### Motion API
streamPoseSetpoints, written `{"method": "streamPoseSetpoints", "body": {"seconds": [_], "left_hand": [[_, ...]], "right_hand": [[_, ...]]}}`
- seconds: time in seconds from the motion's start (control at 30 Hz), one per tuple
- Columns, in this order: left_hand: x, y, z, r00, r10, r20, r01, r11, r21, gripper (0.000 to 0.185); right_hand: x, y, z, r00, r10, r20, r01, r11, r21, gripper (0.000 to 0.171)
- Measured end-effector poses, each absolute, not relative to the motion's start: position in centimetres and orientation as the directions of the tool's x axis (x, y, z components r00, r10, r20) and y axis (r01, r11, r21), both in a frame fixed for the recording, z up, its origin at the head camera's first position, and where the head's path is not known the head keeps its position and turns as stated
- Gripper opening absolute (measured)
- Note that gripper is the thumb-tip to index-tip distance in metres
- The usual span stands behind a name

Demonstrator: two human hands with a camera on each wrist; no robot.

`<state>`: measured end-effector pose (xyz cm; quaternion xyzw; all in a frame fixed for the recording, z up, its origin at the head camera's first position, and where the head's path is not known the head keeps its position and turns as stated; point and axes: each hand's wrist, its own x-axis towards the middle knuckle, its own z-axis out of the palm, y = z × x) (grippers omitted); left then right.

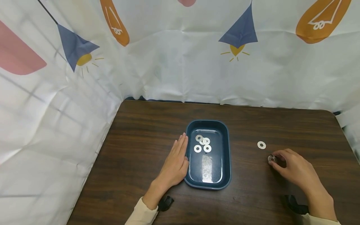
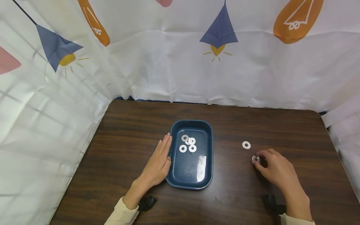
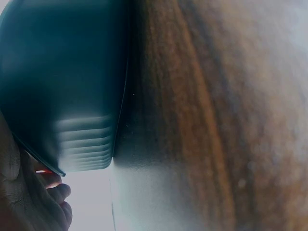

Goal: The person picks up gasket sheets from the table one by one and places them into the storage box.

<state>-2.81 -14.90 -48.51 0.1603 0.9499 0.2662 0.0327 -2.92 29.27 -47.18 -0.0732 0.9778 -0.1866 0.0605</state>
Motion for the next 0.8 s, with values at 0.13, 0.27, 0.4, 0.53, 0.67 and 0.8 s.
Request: {"method": "streamPoseSetpoints", "body": {"seconds": [0.13,0.27,0.4,0.53,0.67,0.8], "left_hand": [[-2.75,-14.85,-48.38,-0.946,0.324,0.016,0.286,0.807,0.517,0.077],[-2.78,-14.87,-48.43,-0.946,0.323,0.019,0.287,0.808,0.514,0.077],[-2.85,-14.89,-48.56,-0.943,0.331,0.039,0.303,0.804,0.511,0.077],[-2.8,-14.89,-48.68,-0.94,0.337,0.058,0.319,0.805,0.501,0.077],[-2.73,-14.91,-48.69,-0.941,0.332,0.06,0.316,0.807,0.5,0.077],[-2.72,-14.95,-48.66,-0.942,0.331,0.058,0.314,0.806,0.502,0.077]], "right_hand": [[-2.99,29.45,-47.34,-0.983,-0.15,-0.101,-0.103,0.924,-0.37,0.034],[-3.21,29.42,-47.41,-0.983,-0.136,-0.123,-0.081,0.925,-0.372,0.032],[-3.34,29.38,-47.27,-0.981,-0.133,-0.144,-0.07,0.923,-0.377,0.028],[-3.3,29.35,-47.13,-0.975,-0.14,-0.173,-0.064,0.921,-0.384,0.024],[-3.49,29.44,-46.94,-0.97,-0.134,-0.205,-0.047,0.922,-0.383,0.026],[-3.82,29.61,-46.8,-0.965,-0.131,-0.226,-0.035,0.922,-0.385,0.028]]}}
